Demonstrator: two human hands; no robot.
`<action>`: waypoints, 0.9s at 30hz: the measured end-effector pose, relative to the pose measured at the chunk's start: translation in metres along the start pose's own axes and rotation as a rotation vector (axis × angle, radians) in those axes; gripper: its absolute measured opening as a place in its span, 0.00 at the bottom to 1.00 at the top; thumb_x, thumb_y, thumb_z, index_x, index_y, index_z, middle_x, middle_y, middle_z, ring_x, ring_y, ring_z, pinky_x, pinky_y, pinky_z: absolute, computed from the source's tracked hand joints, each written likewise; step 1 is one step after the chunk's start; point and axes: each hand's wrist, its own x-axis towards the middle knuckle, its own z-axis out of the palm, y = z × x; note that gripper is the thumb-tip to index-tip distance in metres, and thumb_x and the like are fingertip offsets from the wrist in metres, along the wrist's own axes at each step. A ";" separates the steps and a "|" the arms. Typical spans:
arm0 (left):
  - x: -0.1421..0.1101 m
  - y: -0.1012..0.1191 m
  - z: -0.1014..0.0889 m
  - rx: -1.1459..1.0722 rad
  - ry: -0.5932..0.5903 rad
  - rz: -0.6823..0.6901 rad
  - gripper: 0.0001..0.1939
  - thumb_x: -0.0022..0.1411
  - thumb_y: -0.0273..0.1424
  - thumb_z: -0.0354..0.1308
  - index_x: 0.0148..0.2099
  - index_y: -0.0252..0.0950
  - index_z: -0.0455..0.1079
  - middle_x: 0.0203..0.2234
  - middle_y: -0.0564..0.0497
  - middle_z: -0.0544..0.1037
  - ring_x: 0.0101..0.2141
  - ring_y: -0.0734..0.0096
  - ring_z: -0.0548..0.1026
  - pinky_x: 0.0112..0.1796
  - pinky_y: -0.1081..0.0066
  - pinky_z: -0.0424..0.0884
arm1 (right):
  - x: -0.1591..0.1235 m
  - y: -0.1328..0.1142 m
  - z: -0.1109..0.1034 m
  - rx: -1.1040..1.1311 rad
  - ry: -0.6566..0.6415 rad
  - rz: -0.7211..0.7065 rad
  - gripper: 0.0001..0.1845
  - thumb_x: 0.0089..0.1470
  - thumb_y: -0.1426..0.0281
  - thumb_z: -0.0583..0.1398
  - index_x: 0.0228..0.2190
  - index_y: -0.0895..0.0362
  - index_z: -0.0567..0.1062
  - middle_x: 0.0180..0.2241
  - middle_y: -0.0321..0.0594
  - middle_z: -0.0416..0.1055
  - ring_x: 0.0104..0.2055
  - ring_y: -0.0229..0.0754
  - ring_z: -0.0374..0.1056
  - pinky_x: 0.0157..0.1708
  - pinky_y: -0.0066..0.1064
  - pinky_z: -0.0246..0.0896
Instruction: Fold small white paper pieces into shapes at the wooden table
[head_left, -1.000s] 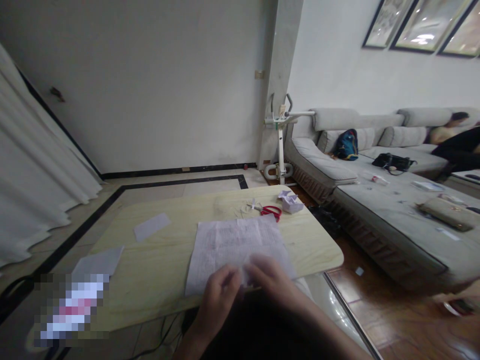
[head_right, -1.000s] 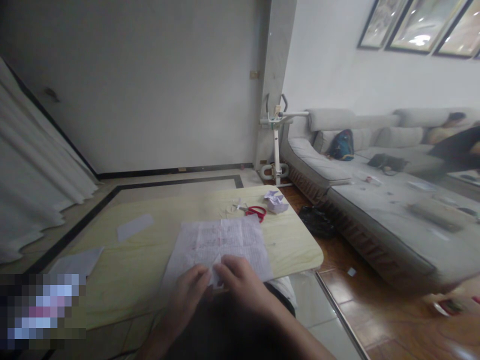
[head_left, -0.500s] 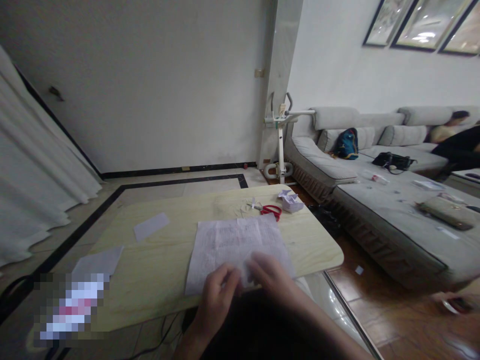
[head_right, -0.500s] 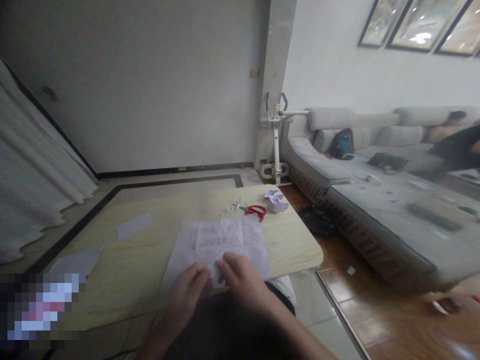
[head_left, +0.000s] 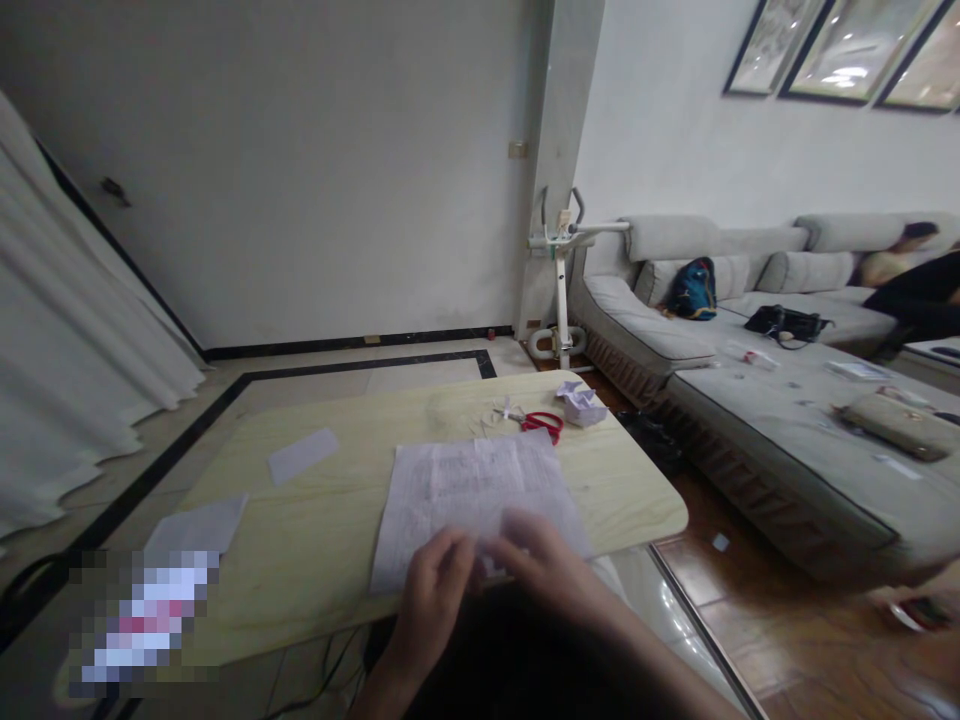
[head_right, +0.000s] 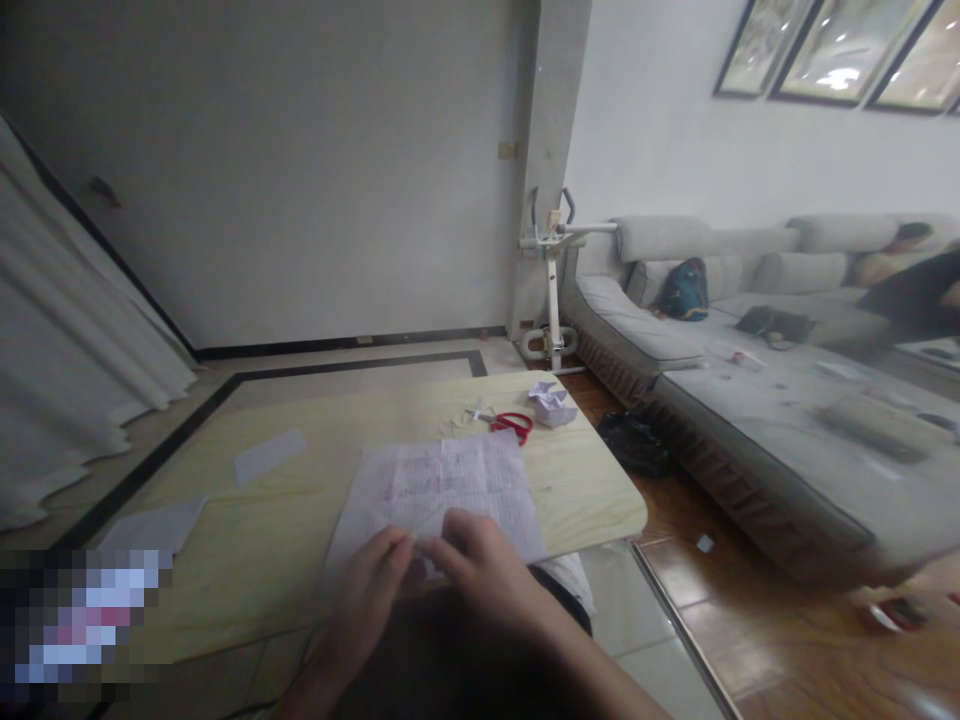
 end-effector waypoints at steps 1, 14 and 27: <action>0.000 0.001 0.000 -0.004 -0.003 -0.012 0.18 0.64 0.43 0.50 0.26 0.38 0.63 0.19 0.56 0.67 0.23 0.71 0.68 0.24 0.76 0.66 | 0.000 0.000 0.000 0.003 0.005 -0.005 0.18 0.58 0.58 0.59 0.24 0.57 0.65 0.23 0.31 0.61 0.28 0.37 0.57 0.27 0.26 0.53; 0.001 -0.006 0.003 -0.043 -0.016 -0.045 0.18 0.66 0.41 0.51 0.27 0.37 0.65 0.19 0.55 0.69 0.23 0.71 0.69 0.26 0.75 0.66 | 0.003 0.000 -0.001 0.107 -0.023 -0.007 0.17 0.61 0.61 0.55 0.23 0.57 0.65 0.23 0.32 0.65 0.28 0.37 0.61 0.30 0.27 0.55; 0.003 -0.004 -0.001 -0.057 0.041 -0.096 0.16 0.62 0.45 0.53 0.30 0.38 0.66 0.25 0.54 0.69 0.29 0.67 0.72 0.30 0.73 0.71 | 0.001 -0.003 -0.003 0.043 -0.024 0.001 0.17 0.60 0.61 0.57 0.23 0.57 0.69 0.24 0.33 0.66 0.29 0.38 0.60 0.31 0.28 0.55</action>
